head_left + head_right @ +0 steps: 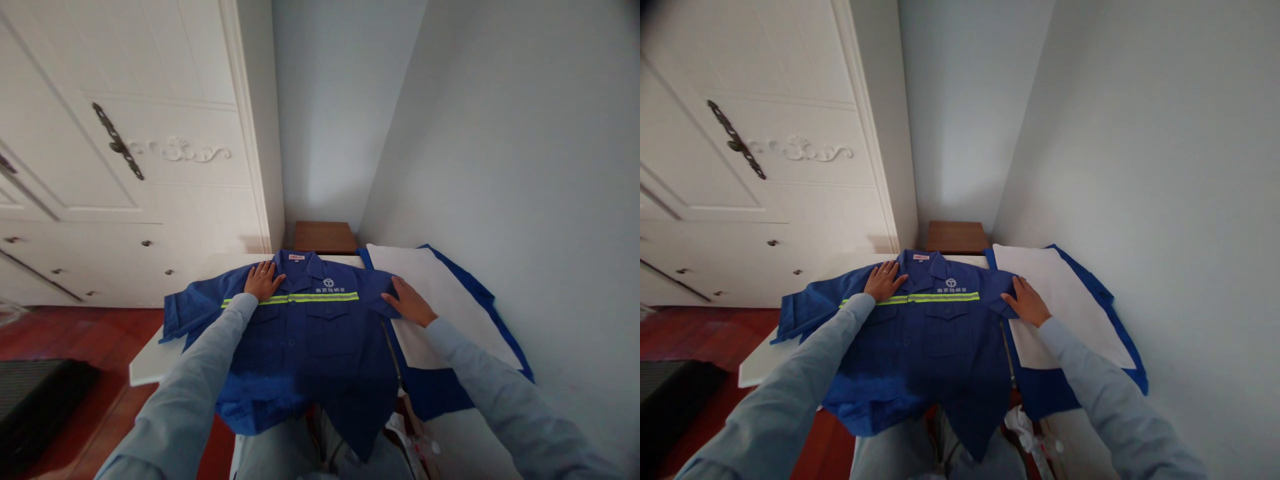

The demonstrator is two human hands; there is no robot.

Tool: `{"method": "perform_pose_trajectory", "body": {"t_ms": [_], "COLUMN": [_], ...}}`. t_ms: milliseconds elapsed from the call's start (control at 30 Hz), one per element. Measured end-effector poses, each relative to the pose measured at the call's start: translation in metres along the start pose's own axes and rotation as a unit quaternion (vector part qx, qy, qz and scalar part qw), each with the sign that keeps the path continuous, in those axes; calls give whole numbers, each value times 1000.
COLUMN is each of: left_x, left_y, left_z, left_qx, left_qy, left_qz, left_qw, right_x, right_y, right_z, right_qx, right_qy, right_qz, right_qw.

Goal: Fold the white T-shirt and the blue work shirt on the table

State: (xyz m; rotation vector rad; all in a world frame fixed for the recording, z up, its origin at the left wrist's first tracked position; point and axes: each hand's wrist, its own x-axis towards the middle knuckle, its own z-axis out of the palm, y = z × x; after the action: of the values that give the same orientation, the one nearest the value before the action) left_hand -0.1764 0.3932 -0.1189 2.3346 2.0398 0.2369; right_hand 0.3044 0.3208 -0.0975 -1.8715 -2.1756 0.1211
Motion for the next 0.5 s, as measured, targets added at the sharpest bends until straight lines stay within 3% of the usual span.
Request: {"method": "perform_pose_trajectory", "body": {"t_ms": [200,500], "left_x": [1,3], "left_y": [0,0], "left_z": [-2,-5], "left_qx": [7,9], "left_qy": [-14,-28], "left_qz": [-5,-4], "left_qw": [1000,1000], "right_x": [21,31], "right_y": [22,33], "right_z": [-1,-19], "right_qx": [118,194], "right_qy": [54,68], "right_qz": [143,198], "right_qw": [981,959]}}
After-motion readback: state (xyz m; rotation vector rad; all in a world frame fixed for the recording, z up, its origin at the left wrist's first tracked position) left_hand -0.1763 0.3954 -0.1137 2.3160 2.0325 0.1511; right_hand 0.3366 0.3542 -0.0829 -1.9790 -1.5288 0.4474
